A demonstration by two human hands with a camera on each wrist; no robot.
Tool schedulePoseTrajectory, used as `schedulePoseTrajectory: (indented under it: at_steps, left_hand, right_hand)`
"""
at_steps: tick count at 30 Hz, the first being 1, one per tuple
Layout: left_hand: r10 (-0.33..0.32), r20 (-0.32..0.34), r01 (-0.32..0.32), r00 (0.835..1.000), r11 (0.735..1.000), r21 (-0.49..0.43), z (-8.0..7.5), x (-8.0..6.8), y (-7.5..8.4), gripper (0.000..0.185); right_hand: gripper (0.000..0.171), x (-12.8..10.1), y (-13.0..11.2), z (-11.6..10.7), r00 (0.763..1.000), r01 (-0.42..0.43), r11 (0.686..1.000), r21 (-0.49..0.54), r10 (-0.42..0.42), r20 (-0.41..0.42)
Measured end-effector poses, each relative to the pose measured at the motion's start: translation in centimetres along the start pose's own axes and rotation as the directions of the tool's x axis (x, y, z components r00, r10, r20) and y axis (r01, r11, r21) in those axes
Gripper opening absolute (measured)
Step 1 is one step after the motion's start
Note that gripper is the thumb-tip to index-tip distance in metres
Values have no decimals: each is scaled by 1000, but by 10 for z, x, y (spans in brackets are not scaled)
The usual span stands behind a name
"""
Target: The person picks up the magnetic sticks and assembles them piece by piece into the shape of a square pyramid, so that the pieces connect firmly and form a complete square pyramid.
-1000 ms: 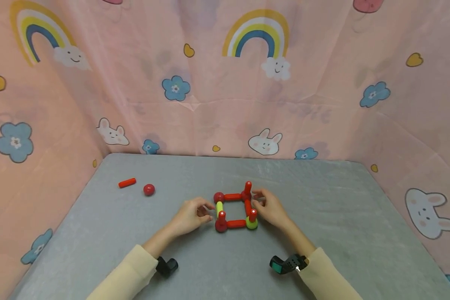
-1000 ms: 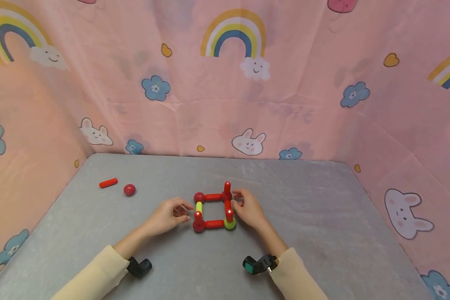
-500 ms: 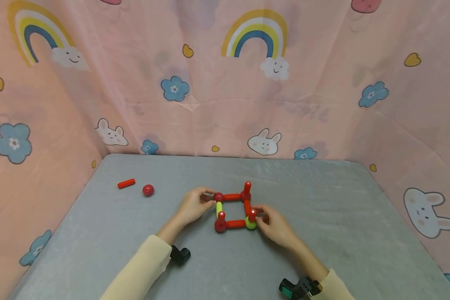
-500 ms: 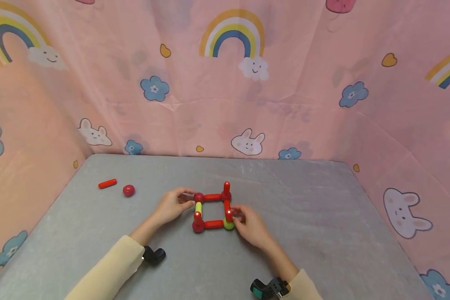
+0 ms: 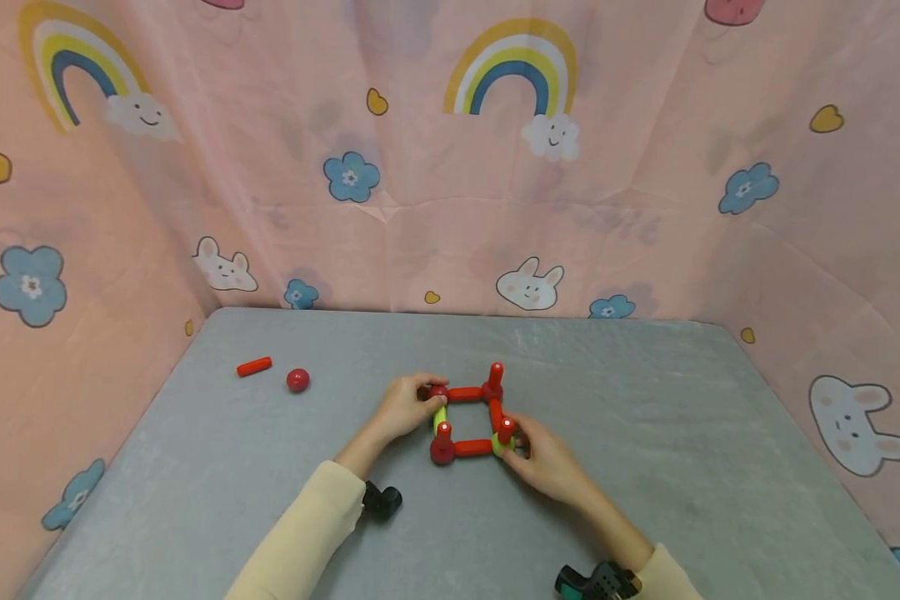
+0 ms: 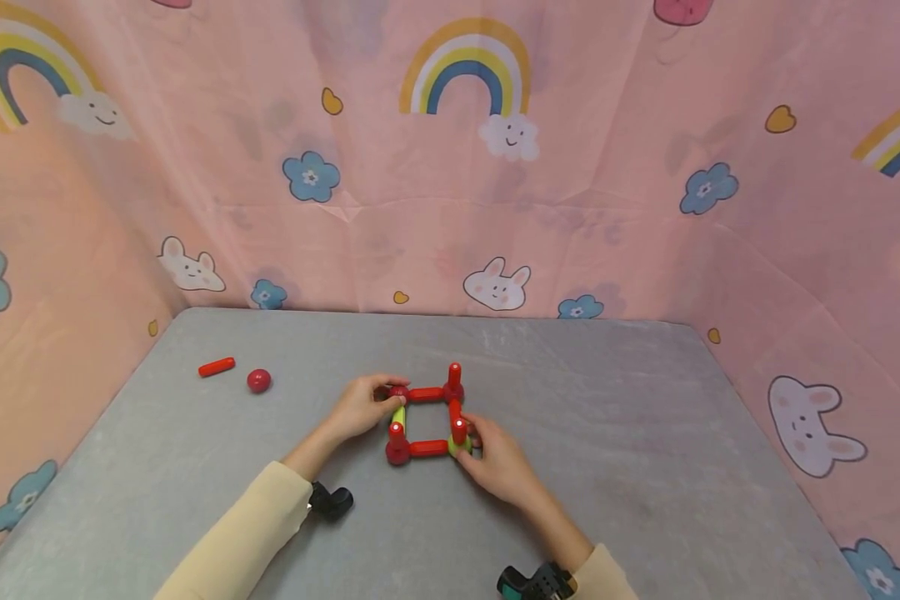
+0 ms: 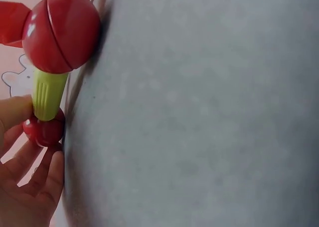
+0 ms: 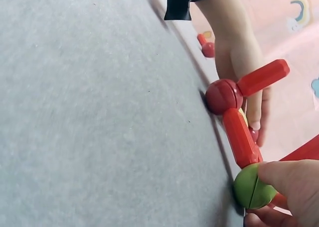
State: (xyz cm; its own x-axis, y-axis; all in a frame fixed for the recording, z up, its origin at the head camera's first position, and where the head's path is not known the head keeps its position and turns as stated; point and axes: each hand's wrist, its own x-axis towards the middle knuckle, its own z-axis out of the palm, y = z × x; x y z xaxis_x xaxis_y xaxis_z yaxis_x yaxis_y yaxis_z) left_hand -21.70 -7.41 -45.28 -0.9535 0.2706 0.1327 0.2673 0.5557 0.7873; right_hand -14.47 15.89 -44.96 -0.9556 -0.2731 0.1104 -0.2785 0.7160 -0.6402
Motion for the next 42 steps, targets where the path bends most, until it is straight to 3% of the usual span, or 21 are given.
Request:
schedulePoseTrajectory:
  at_steps: [7, 17, 32, 38, 42]
  left_hand:
    - [-7, -3, 7, 1000, 1000, -1, -1, 0, 0, 22]
    - [46, 33, -47, 998, 999, 25, -10, -10, -1, 22]
    - [92, 105, -96, 990, 995, 32, -17, -28, -3, 19]
    - [160, 81, -162, 984, 986, 24, -15, -33, -4, 19]
    - [152, 88, -152, 984, 988, 1, -18, -34, -5, 21]
  right_hand:
    - [40, 3, 2, 1, 999, 15, 1000, -4, -15, -32]
    - [22, 11, 6, -5, 999, -4, 1000, -6, 3, -51]
    - [19, 27, 15, -6, 998, -22, 999, -42, 19, -66]
    - [17, 29, 15, -6, 998, -22, 999, -46, 18, -68]
    - [15, 29, 15, -6, 998, -32, 999, -41, 30, -58]
